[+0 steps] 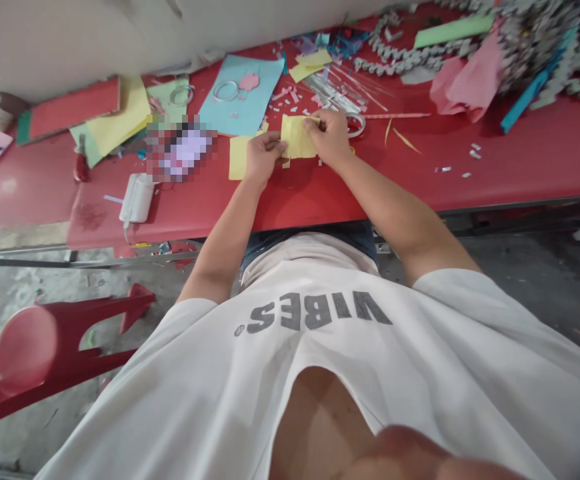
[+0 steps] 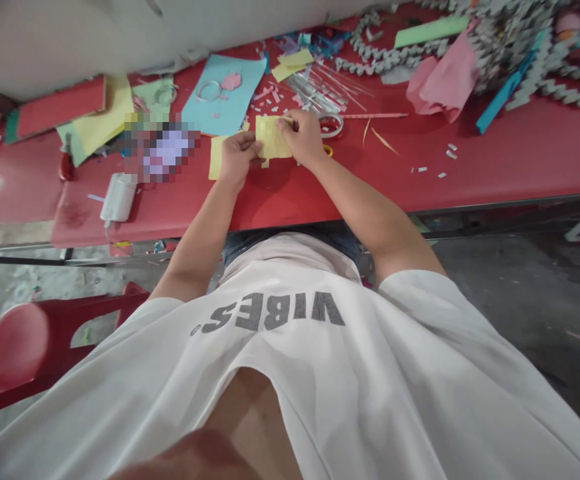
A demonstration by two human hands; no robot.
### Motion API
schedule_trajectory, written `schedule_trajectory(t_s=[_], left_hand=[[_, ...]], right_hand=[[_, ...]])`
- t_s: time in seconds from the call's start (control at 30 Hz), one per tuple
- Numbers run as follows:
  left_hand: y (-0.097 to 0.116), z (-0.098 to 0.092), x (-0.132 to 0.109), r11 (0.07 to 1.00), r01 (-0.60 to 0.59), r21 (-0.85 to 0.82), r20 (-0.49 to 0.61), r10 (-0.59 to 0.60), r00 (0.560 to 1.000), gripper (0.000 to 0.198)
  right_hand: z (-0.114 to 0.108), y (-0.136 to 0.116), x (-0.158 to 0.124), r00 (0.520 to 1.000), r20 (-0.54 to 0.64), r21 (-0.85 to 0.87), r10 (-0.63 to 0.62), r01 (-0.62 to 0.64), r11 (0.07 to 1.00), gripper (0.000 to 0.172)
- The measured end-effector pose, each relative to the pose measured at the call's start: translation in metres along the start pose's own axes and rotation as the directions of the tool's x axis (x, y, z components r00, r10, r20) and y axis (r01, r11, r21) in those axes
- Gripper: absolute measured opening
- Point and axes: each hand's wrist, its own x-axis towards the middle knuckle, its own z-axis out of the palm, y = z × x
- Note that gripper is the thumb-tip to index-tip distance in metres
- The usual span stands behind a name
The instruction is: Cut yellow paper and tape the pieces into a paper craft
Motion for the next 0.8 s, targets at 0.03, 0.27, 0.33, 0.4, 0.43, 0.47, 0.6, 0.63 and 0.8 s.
schedule_trajectory(t_s=[0.03,0.27,0.33,0.4,0.43,0.47,0.6,0.63,0.8], left_hand=[[0.001,0.0,0.0,1.0,0.007,0.0,-0.002,-0.007,1.0,0.034],[0.004,0.004,-0.003,1.0,-0.003,-0.005,0.022,0.004,1.0,0.031],[0.003,0.004,-0.002,1.0,-0.026,-0.017,0.011,0.026,1.0,0.032],[0.003,0.005,-0.002,0.998,-0.043,-0.04,0.009,0.043,0.999,0.034],[0.003,0.006,-0.002,0.998,-0.045,-0.049,0.007,0.046,0.999,0.034],[0.004,0.007,-0.002,0.998,-0.042,-0.054,0.002,0.042,0.999,0.034],[0.006,0.008,-0.002,0.998,-0.025,-0.049,-0.01,0.025,1.0,0.032],[0.006,0.008,-0.002,0.998,-0.03,-0.049,-0.006,0.03,1.0,0.032],[-0.002,0.003,0.002,0.996,-0.085,-0.032,0.006,0.085,0.996,0.028]], right_hand=[[0.0,0.001,0.001,1.0,-0.005,-0.003,0.0,0.0,1.0,0.062],[0.004,0.005,0.001,0.999,0.001,0.028,0.037,-0.037,0.999,0.07],[0.007,0.005,-0.001,0.999,0.022,0.051,0.035,-0.036,0.998,0.071],[0.01,0.005,-0.003,0.999,0.042,0.062,0.02,-0.023,0.998,0.072],[0.01,0.005,-0.004,0.999,0.05,0.063,0.011,-0.014,0.998,0.073],[0.011,0.005,-0.004,0.998,0.056,0.061,0.001,-0.004,0.998,0.074],[0.011,0.004,-0.006,0.998,0.064,0.042,-0.023,0.021,0.999,0.075],[0.011,0.004,-0.006,0.997,0.073,0.037,-0.022,0.019,0.999,0.073],[0.008,0.003,-0.007,0.994,0.106,0.023,0.0,-0.002,1.0,0.072]])
